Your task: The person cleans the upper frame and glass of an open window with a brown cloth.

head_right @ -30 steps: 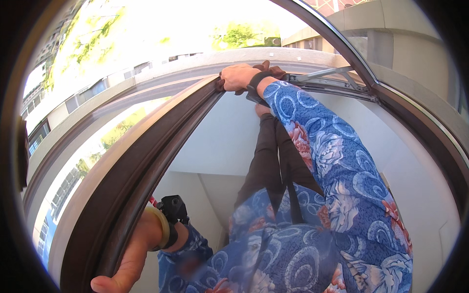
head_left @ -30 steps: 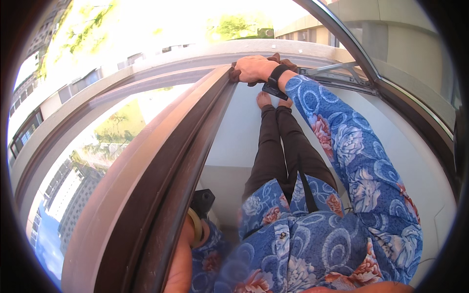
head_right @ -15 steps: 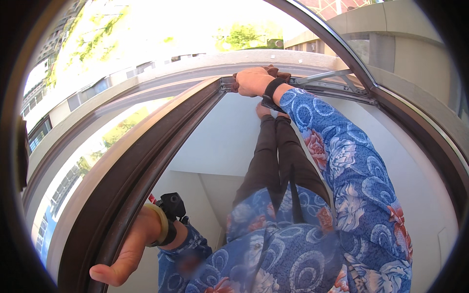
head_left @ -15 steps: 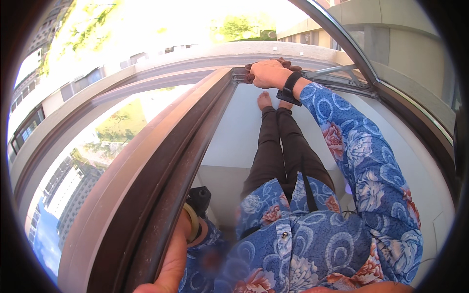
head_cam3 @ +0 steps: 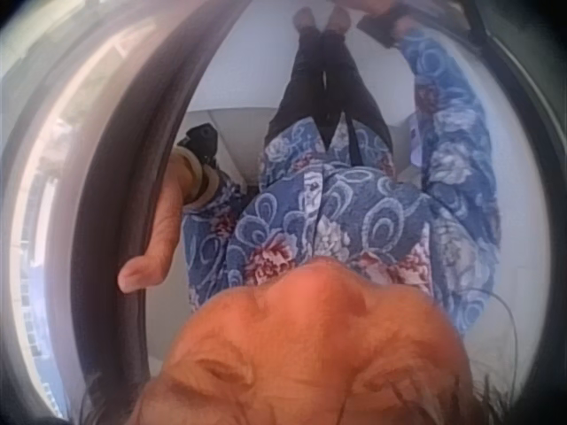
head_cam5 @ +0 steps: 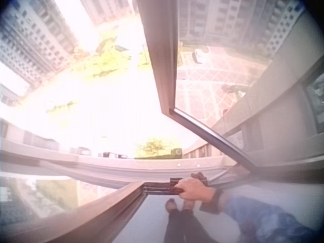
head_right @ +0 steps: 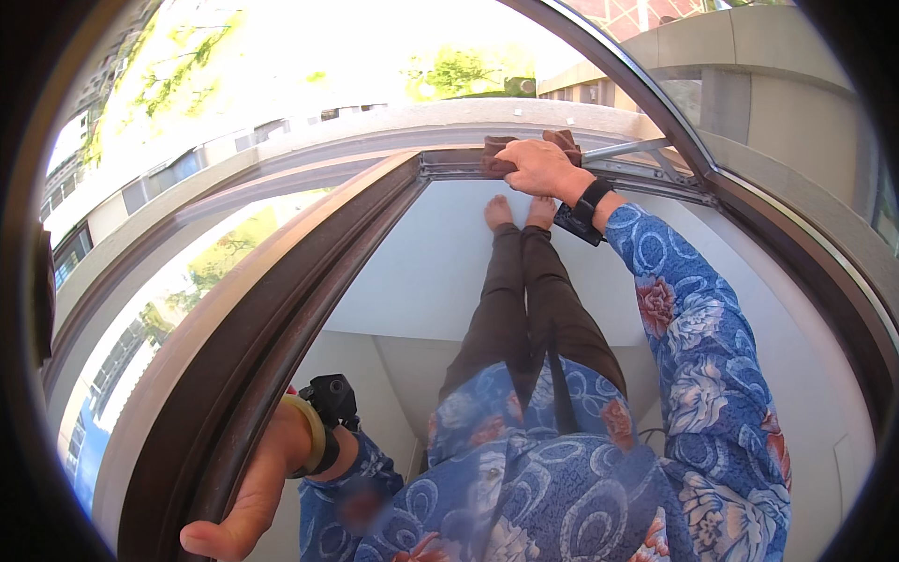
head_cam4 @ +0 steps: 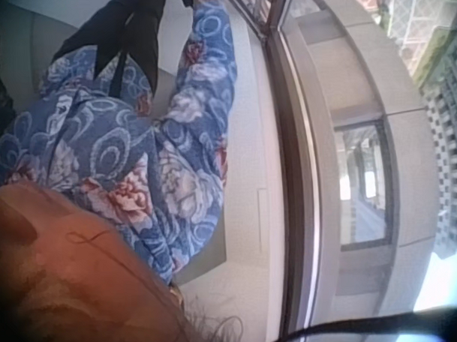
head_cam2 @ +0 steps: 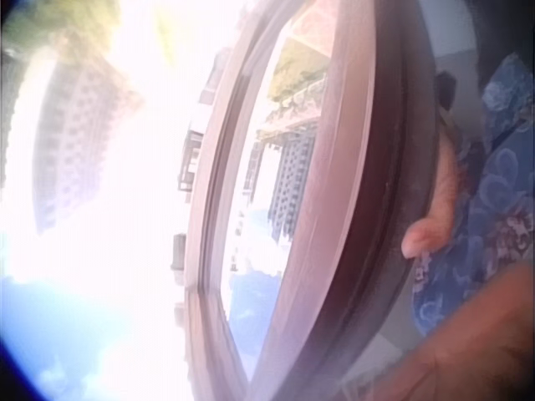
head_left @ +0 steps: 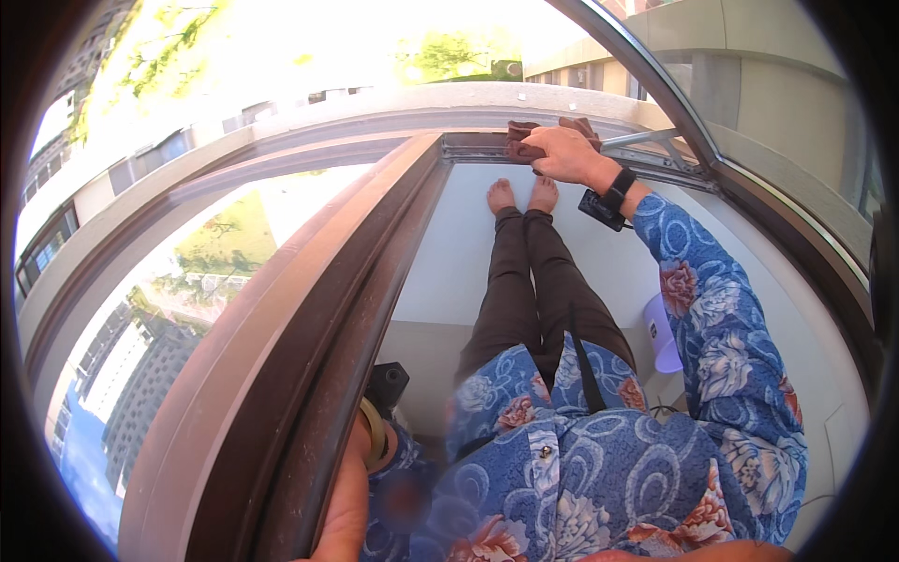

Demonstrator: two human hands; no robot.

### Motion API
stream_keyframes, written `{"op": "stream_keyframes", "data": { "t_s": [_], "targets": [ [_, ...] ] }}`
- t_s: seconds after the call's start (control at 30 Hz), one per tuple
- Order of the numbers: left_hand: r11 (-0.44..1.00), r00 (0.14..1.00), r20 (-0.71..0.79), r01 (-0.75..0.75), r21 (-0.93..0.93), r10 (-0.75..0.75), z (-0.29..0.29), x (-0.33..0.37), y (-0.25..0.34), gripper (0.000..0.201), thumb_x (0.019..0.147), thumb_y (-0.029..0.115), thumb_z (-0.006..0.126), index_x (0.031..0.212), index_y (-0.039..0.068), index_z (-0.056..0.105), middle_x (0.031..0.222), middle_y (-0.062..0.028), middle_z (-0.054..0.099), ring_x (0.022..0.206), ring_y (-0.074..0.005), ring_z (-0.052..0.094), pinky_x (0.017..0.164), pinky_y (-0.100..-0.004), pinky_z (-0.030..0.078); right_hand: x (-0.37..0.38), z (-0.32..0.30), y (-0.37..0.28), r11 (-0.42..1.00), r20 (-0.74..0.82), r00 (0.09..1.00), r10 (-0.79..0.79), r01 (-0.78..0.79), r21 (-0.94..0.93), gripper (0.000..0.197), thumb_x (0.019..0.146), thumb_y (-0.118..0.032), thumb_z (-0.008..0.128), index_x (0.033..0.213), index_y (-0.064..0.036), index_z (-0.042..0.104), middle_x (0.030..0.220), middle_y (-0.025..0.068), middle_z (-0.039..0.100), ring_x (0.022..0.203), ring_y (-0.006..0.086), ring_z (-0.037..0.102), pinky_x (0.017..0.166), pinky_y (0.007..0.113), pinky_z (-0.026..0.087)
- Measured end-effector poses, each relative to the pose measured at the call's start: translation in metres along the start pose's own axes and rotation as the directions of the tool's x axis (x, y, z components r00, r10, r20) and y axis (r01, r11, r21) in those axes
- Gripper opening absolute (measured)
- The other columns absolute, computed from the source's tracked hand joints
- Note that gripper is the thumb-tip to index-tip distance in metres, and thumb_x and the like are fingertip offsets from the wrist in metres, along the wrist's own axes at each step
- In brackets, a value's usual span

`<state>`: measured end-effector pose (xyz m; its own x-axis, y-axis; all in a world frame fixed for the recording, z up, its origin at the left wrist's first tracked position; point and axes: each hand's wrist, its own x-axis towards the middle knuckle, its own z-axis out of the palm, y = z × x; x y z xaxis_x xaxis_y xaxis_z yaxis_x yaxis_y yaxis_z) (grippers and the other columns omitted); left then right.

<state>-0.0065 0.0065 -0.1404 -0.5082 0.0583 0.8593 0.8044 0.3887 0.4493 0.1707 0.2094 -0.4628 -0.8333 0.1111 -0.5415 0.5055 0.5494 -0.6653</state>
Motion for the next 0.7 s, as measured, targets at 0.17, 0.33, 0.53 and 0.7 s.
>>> {"op": "stream_keyframes", "data": {
  "t_s": [0.17,0.33,0.53,0.7],
  "targets": [
    [0.987,0.987,0.071,-0.15,0.051,0.146,-0.01,-0.001,-0.003,0.064,0.08,0.054,0.05,0.122,0.006,0.054,0.115,-0.0243,0.055,0.085,-0.0237,0.066,0.059,-0.0342,0.057,0.033,0.014,-0.032,0.963,-0.109,0.986,-0.126,0.148,0.226,0.039,0.074,-0.007,0.055,0.112,-0.0103,0.058,0.101,0.0143,0.065,0.099,0.0366,0.059,0.083,0.045,0.045],
    [0.953,0.953,0.144,-0.284,0.104,0.268,-0.018,-0.001,-0.006,0.061,0.081,0.051,0.05,0.123,0.007,0.052,0.116,-0.0236,0.054,0.088,-0.0238,0.065,0.061,-0.0333,0.057,0.058,0.014,-0.057,0.978,0.029,0.993,-0.113,0.106,0.182,0.039,0.075,-0.01,0.055,0.113,-0.0105,0.049,0.098,0.0177,0.065,0.098,0.0381,0.059,0.081,0.046,0.045],
    [0.901,0.907,0.2,-0.403,0.16,0.37,-0.018,-0.001,-0.007,0.057,0.083,0.047,0.05,0.124,0.008,0.049,0.117,-0.0228,0.052,0.09,-0.024,0.064,0.063,-0.0323,0.057,0.06,0.02,-0.072,0.991,0.062,0.992,-0.112,0.116,-0.071,0.037,0.074,-0.009,0.054,0.11,-0.0049,0.048,0.089,0.0195,0.065,0.088,0.0377,0.063,0.073,0.047,0.048],
    [0.788,0.819,0.288,-0.563,0.247,0.495,-0.02,0.0,-0.015,0.055,0.084,0.044,0.051,0.126,0.009,0.047,0.118,-0.0221,0.051,0.093,-0.0241,0.063,0.065,-0.0315,0.057,0.061,0.026,-0.086,0.976,0.02,0.995,-0.098,0.1,-0.194,0.036,0.075,-0.008,0.054,0.109,-0.0006,0.05,0.086,0.0189,0.067,0.085,0.035,0.065,0.069,0.044,0.051]
  ]
}}
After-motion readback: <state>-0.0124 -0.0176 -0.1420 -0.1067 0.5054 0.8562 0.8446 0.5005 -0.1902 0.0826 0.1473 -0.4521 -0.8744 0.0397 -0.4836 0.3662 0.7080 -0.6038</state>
